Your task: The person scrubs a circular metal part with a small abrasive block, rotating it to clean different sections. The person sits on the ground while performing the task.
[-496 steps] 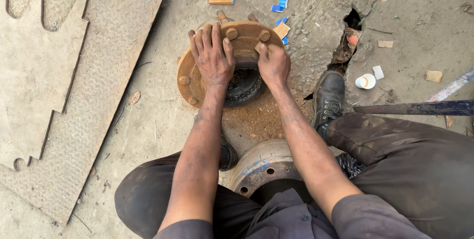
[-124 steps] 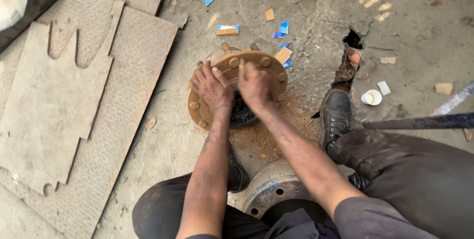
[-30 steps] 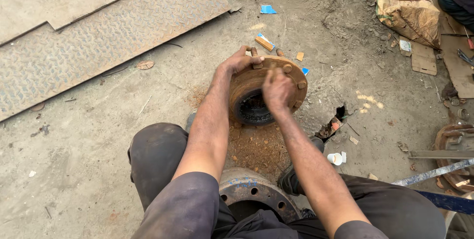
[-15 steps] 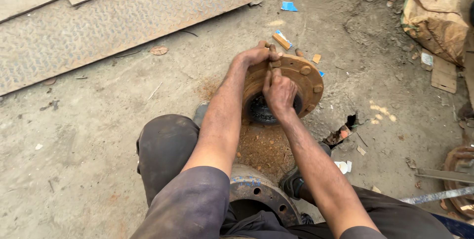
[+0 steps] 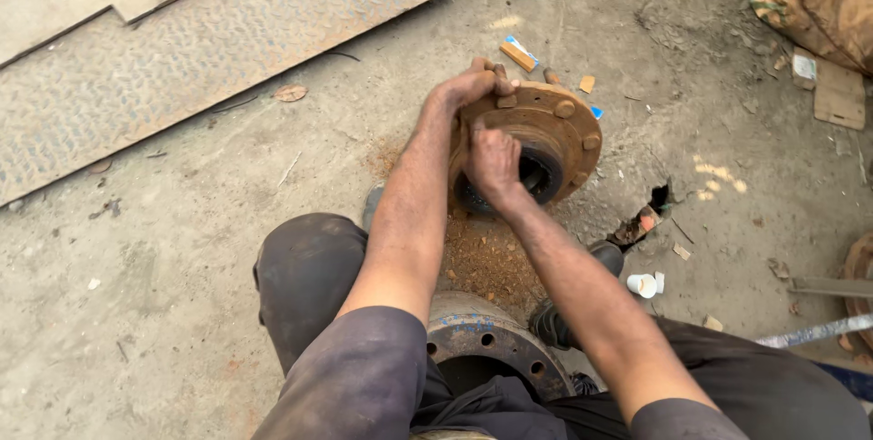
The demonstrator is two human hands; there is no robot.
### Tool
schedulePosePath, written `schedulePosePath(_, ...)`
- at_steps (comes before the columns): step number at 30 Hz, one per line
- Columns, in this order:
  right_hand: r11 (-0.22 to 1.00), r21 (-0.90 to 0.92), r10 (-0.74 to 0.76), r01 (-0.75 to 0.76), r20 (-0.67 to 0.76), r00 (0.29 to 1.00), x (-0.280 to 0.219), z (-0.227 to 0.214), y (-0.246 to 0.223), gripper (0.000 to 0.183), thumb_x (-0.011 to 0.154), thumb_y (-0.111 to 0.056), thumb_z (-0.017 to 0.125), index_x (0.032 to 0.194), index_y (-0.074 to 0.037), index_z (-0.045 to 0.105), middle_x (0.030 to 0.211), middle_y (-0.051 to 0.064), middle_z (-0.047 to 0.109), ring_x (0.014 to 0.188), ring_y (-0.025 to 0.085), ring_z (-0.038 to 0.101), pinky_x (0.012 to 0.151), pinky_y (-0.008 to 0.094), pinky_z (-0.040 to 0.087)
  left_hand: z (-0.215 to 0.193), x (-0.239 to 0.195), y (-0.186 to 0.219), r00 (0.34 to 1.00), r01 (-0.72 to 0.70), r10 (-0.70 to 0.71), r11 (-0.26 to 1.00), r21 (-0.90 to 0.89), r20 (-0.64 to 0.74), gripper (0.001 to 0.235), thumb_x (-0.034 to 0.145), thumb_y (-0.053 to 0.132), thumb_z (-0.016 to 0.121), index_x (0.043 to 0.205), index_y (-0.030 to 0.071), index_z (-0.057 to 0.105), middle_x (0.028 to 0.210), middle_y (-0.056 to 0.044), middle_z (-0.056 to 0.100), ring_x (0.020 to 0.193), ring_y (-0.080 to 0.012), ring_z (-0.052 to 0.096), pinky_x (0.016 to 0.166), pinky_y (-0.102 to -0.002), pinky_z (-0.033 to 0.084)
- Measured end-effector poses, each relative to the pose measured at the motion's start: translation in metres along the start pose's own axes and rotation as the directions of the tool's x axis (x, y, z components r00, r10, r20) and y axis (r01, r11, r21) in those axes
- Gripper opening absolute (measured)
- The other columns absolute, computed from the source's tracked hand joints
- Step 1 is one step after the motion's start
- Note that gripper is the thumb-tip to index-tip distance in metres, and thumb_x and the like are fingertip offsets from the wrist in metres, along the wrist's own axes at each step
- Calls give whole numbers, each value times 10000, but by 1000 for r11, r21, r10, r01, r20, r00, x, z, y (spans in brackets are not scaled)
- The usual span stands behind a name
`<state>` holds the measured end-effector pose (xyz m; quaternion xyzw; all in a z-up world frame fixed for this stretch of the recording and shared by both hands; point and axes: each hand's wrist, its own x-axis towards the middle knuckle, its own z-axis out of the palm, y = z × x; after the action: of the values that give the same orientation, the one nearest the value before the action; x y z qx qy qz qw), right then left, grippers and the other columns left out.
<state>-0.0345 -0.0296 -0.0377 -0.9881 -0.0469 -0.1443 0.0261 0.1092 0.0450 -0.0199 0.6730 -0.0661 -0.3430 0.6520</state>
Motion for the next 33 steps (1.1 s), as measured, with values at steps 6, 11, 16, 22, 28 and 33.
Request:
schedulePosePath(6,989,22,145,-145,15,989,5,-2,12,248,1109,-179,546,1029,15,678,515,43,581,371,186,538,285,349,422,0,-3,5,999,44,-44,999,2,14,743,796,362,781,1412,118,447,1209,-203,692,1185,-316,602,1001,-652,396)
schedulePosePath(11,989,134,60,-63,32,998,-6,15,-21,164,991,-106,544,1016,-19,681,595,95,635,434,215,636,351,326,494,-3,5,-6,997,-70,72,993,91,-29,723,784,330,860,1361,75,507,1273,-204,672,1197,-321,624,1058,-543,469)
schedulePosePath(16,971,165,154,-172,121,981,-6,-25,-18,202,1033,-188,570,1048,-33,699,600,90,647,443,215,640,367,344,515,-5,-14,1,996,-23,33,994,107,-89,666,775,320,823,1356,130,558,1252,-187,709,1149,-278,664,1028,-490,485)
schedulePosePath(22,958,63,273,-280,102,957,-33,-71,43,312,1110,-339,561,1008,-89,716,546,27,569,385,154,459,316,315,369,13,-48,20,971,11,57,960,280,-232,754,759,504,831,1410,243,554,1278,-53,700,1113,-217,681,1003,-465,503)
schedulePosePath(28,957,36,288,-288,2,958,-28,-73,101,240,1067,-315,628,1002,-105,724,627,9,584,494,126,477,421,346,437,18,-43,15,947,-44,199,858,512,-252,872,723,775,730,1404,261,556,1261,-44,711,1143,-224,677,1026,-463,480)
schedulePosePath(33,926,146,342,-348,69,937,-23,-72,116,206,990,-244,703,1114,-81,718,672,64,673,508,142,545,465,343,486,21,-43,17,942,-22,207,822,570,-263,871,712,839,650,1361,263,588,1151,-28,753,1107,-223,703,999,-460,501)
